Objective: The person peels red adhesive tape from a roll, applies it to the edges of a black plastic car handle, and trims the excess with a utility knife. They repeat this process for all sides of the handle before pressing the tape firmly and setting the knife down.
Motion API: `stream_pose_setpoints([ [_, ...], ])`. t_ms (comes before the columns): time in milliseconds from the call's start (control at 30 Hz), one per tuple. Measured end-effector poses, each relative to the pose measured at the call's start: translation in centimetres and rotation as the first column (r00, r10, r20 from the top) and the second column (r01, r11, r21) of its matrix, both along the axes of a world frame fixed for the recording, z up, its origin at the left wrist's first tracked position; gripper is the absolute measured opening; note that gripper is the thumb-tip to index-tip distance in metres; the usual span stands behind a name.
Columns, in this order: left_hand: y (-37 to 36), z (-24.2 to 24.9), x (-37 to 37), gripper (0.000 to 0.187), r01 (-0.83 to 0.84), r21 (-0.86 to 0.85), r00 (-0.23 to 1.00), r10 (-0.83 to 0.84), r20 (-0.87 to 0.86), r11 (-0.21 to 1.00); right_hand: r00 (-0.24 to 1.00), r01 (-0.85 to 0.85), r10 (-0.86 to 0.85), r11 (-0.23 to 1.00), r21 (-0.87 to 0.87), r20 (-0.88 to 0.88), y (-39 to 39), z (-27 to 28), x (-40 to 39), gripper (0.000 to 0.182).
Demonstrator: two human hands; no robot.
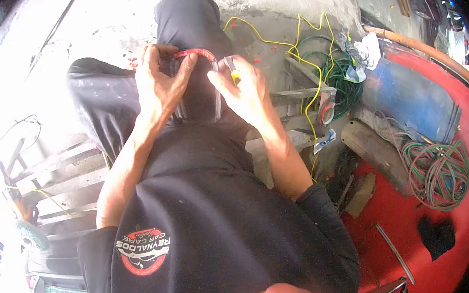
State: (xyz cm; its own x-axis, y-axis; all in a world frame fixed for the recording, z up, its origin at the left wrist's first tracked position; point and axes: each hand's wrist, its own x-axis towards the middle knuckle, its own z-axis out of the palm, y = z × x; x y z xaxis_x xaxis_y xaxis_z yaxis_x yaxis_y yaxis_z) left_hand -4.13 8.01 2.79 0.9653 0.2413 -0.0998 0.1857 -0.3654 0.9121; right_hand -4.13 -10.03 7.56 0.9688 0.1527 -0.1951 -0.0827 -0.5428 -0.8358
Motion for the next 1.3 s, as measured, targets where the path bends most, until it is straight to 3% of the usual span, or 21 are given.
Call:
stream_pose_setpoints([
  [167, 1.2, 0.7, -0.9, 0.029, 0.043, -0.051, 0.998, -0.04, 0.042, 0.998, 0.99, -0.067, 0.071, 0.997, 0.03, -0.121, 0.1, 0.7, -0.5, 0.035],
  [267, 1.8, 0.5, -1.2, 0.023, 0.029, -0.166, 0.999, -0.023, 0.041, 0.986, 0.983, -0.022, 0.03, 0.999, 0.049, -0.181, 0.3, -0.7, -1.6, 0.029],
  [367, 2.2, 1.2, -1.5, 0.025, 0.028, -0.145, 1.0, -0.029, -0.003, 0.989, 0.986, 0.065, -0.061, 0.998, 0.017, -0.158, 1.6, 0.2, -2.5, 0.024],
  [400, 1.9, 1.9, -1.5, 0.027, 0.005, 0.015, 0.987, -0.007, 0.161, 1.0, 0.987, 0.086, -0.092, 0.995, -0.055, -0.132, 2.1, 0.9, -2.5, 0.02],
  [500, 2.0, 2.4, -2.0, 0.025, 0.007, 0.172, 0.949, -0.061, 0.309, 0.985, 0.998, 0.069, -0.069, 0.994, -0.088, 0.012, 2.7, 0.5, -2.9, 0.019],
  [600, 2.0, 3.0, -1.9, 0.018, 0.133, 0.067, 0.93, -0.148, 0.337, 0.989, 0.984, 0.027, 0.0, 0.988, -0.155, 0.176, 3.6, 0.5, -3.2, 0.018],
  [700, 1.9, 3.7, -1.7, 0.015, 0.12, 0.037, 0.929, -0.125, 0.348, 0.992, 0.981, 0.025, 0.024, 0.968, -0.251, 0.191, 4.7, 2.1, -3.5, 0.02],
  [1133, 3.3, 5.8, -3.5, 0.015, -0.027, -0.22, 0.999, 0.017, -0.046, 0.975, 0.943, -0.126, 0.216, 0.936, -0.329, 0.253, 6.1, 1.4, -4.6, 0.017],
  [1300, 3.5, 5.7, -3.7, 0.013, -0.035, -0.176, 0.999, 0.035, -0.006, 0.984, 0.932, -0.16, 0.25, 0.933, -0.322, 0.262, 6.2, 1.4, -4.9, 0.018],
])
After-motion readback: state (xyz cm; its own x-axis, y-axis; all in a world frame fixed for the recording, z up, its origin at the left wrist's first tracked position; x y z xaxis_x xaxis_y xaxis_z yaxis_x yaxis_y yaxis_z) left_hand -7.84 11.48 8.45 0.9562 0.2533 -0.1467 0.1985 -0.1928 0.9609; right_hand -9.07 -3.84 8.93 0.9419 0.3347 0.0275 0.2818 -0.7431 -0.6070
